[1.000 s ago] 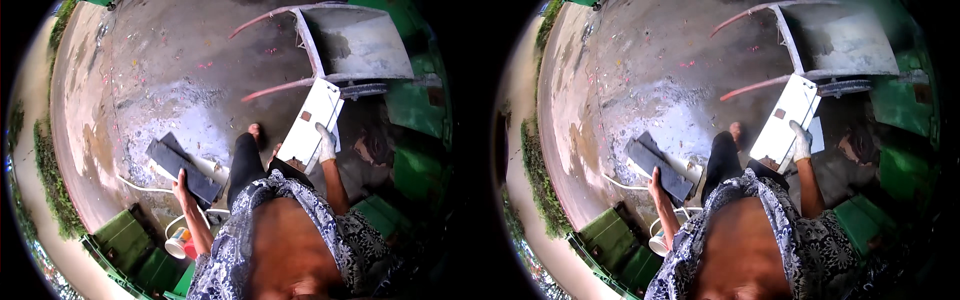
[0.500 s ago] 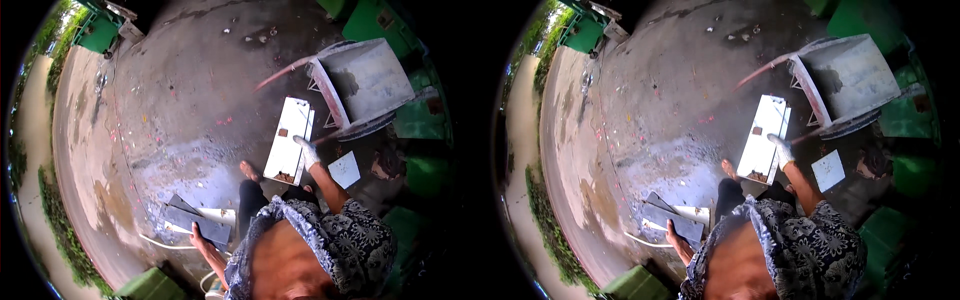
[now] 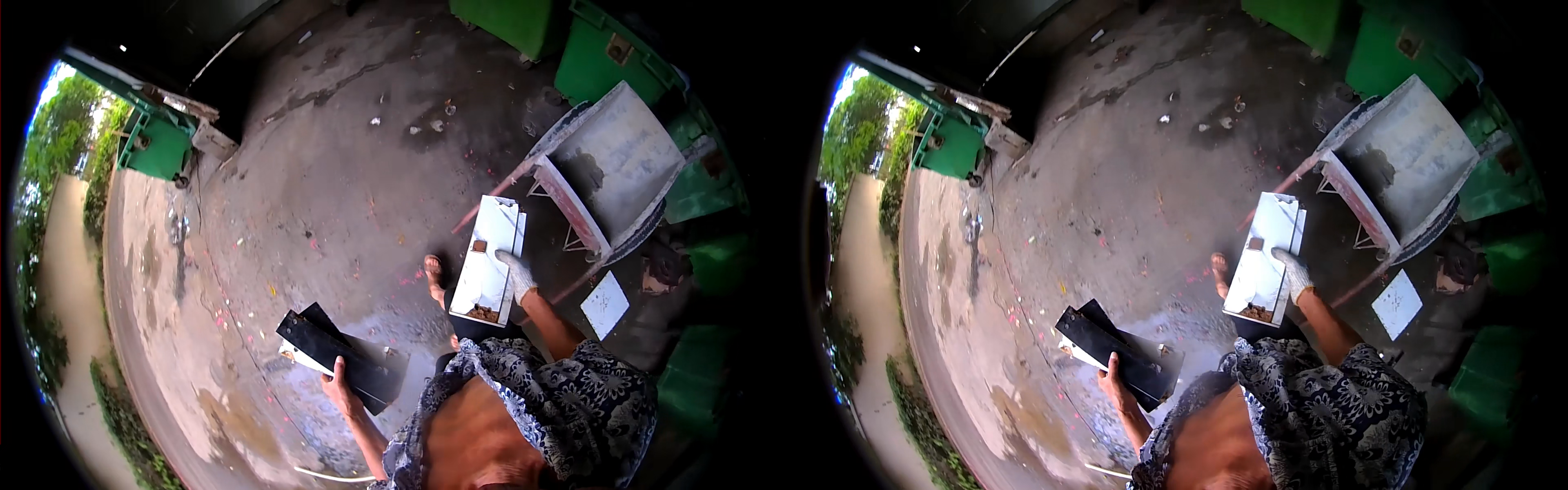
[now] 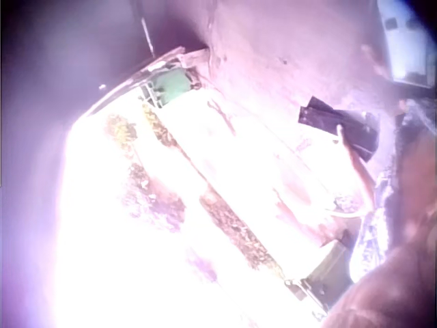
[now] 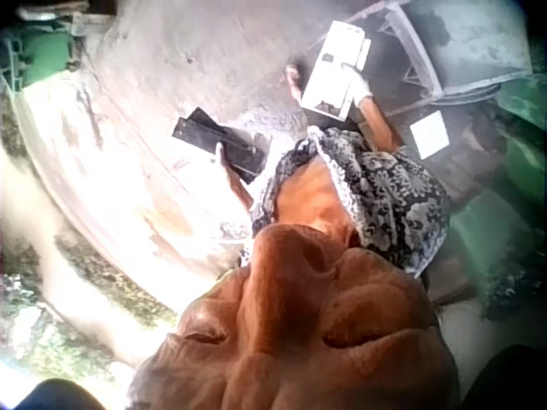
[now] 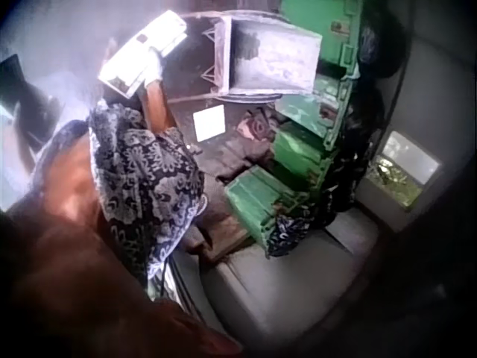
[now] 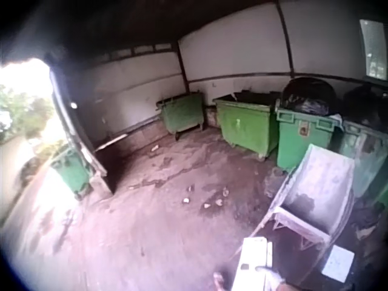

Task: The person picks up pieces of tile and furniture components, and places them into large green trash bins. They use a wooden handle to strike and break apart the drawer pieces before discarding them.

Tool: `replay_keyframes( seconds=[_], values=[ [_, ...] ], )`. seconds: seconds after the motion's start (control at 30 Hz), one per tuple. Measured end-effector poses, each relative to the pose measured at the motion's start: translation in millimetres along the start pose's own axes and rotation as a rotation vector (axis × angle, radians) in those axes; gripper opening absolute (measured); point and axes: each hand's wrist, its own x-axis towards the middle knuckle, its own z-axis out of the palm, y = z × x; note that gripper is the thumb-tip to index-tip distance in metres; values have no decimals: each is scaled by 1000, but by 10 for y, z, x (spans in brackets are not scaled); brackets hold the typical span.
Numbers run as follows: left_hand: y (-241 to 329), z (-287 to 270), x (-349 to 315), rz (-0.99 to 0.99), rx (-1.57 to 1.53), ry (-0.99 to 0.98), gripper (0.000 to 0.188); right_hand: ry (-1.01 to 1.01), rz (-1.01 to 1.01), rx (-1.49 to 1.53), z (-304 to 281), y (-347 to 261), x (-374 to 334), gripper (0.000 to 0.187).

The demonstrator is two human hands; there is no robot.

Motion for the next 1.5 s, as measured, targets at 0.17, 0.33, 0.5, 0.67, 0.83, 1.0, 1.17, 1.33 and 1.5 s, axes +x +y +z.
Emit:
replay_keyframes(
  seconds=[0.17, 0.33, 0.5, 0.67, 0.83, 1.0, 1.17, 1.33, 1.5],
  values=[
    [471, 819, 1173, 22, 100, -91, 59, 81, 29, -13, 254, -276, 1061, 59],
    [928, 1197, 2416, -8, 85, -120, 60, 263, -96, -105, 1232, -546, 1904, 56],
    [1300, 1732, 3270, 11, 182, -115, 68, 467, -135, -105, 1948, -826, 2326, 62],
    [1600, 2627, 4166, -12, 306, -112, 75, 531, -119, -53, 2311, -1176, 3117, 75],
    [1873, 3799, 4959, 227, 460, -315, 76, 670, -89, 48, 2674, -1694, 3784, 66],
    [2333, 5596, 5475, 189, 453, -462, 64, 467, -160, 375, 2258, -1877, 4456, 67],
    [2911, 7062, 6253, 235, 304, -707, 68, 607, -352, 282, 2608, -2407, 4872, 60],
    [3821, 9012, 6097, 146, 223, -818, 57, 795, -467, 375, 2841, -3356, 5305, 57],
    [4187, 10698, 5656, 77, -31, -1004, 54, 790, -731, 264, 2440, -4487, 6069, 41]
  ],
)
